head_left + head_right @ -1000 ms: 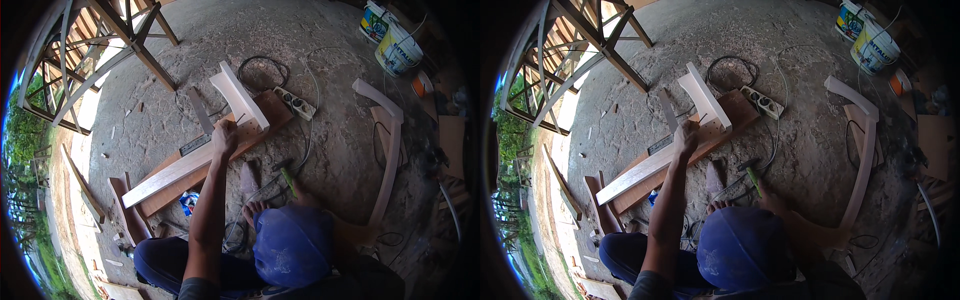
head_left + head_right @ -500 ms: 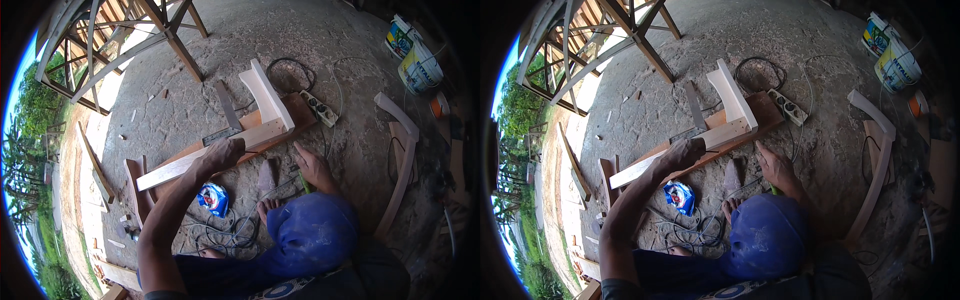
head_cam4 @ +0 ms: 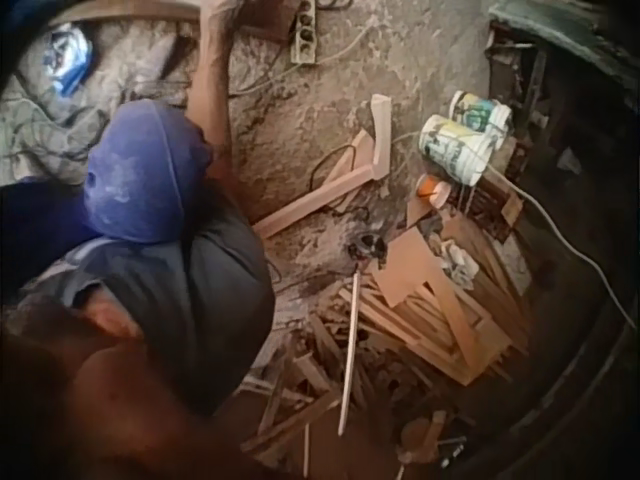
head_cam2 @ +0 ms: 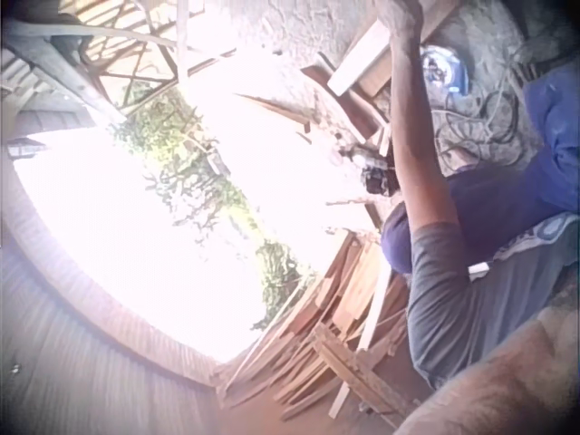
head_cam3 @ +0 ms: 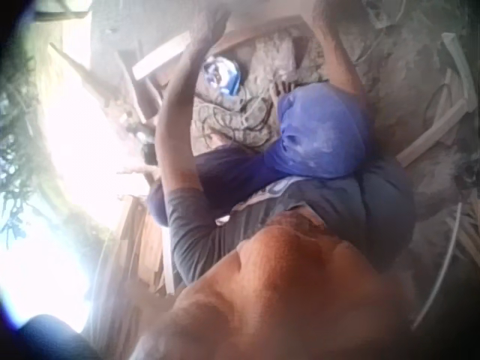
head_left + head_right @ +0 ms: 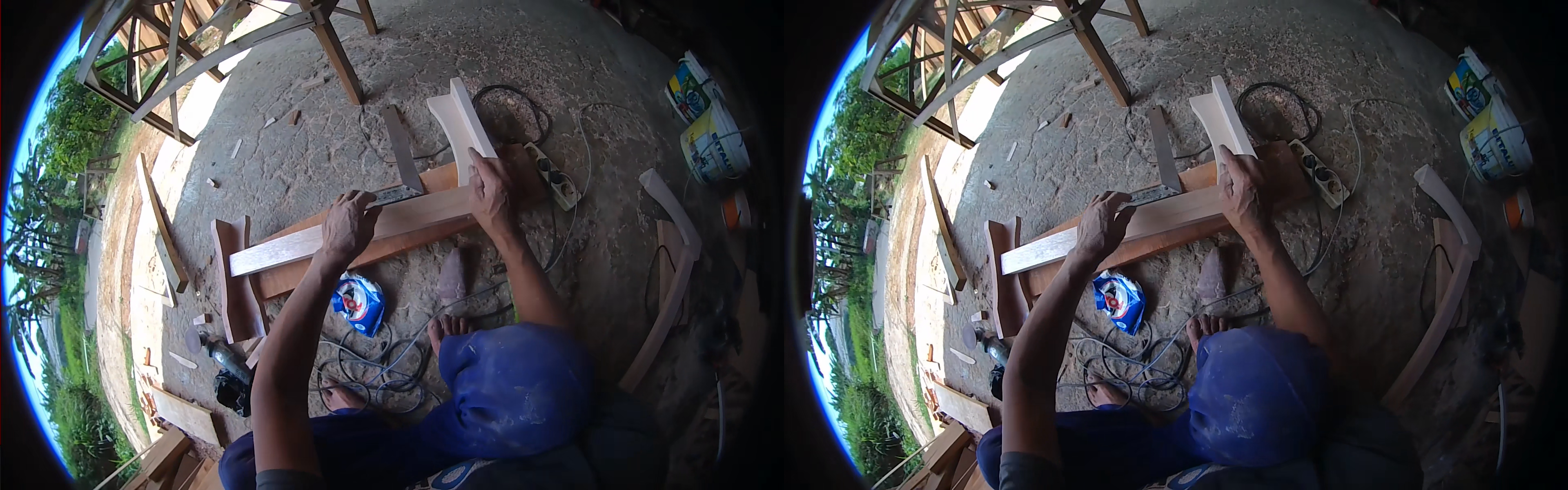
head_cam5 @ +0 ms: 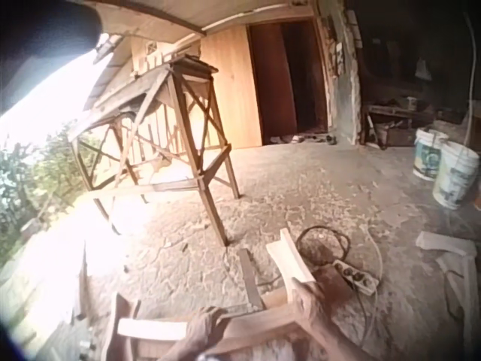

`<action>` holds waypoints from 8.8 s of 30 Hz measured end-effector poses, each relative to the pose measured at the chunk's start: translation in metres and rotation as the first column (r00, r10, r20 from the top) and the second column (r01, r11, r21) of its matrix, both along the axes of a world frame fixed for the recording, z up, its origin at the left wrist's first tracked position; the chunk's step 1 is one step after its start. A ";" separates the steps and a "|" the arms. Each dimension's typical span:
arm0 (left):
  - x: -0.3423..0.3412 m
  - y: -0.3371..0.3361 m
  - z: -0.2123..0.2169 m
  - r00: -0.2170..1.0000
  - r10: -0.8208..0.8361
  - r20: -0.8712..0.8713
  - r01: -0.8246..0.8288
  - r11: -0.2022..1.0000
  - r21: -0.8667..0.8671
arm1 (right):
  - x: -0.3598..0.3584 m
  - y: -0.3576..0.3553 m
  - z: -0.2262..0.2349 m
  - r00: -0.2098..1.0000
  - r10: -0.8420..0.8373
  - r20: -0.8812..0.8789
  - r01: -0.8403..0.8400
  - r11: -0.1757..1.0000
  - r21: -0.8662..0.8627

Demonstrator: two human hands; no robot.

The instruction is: The person sits on the floor and assembles a wooden frame by joining curved pieces to a straight plank. They use a hammer to drive nails into the joints, frequently checking alignment and tapping the wood to ensure a tight fit.

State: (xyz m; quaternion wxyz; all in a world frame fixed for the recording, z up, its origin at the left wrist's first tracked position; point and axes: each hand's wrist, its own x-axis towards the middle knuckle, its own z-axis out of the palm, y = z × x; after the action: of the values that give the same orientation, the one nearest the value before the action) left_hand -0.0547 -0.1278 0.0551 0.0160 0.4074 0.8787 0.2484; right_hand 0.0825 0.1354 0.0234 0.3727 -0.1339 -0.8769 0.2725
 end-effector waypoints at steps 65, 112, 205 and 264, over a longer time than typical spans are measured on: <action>-0.016 0.141 -0.066 0.901 -0.285 0.326 0.237 0.955 0.179 | -0.036 0.060 -0.052 0.980 -0.076 0.186 0.179 0.750 -0.636; -0.067 0.061 -0.045 0.995 -0.078 0.067 0.086 0.988 -0.131 | -0.024 0.028 0.022 0.762 -0.109 0.638 0.126 0.992 0.019; 0.041 -0.191 -0.097 0.365 0.263 0.893 -0.757 -0.476 0.449 | -0.052 -0.154 -0.012 0.638 0.413 0.651 -0.662 0.725 0.190; 0.029 -0.333 -0.147 0.703 0.323 0.634 -0.694 0.111 0.712 | -0.053 -0.158 -0.014 0.633 0.442 0.636 -0.695 0.685 0.216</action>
State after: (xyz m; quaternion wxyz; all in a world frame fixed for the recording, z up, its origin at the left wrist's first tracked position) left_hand -0.0256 -0.4605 -0.0923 -0.1630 -0.0422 0.6378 0.7516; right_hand 0.0291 -0.0223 0.0096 0.0231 0.1766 -0.9763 0.1227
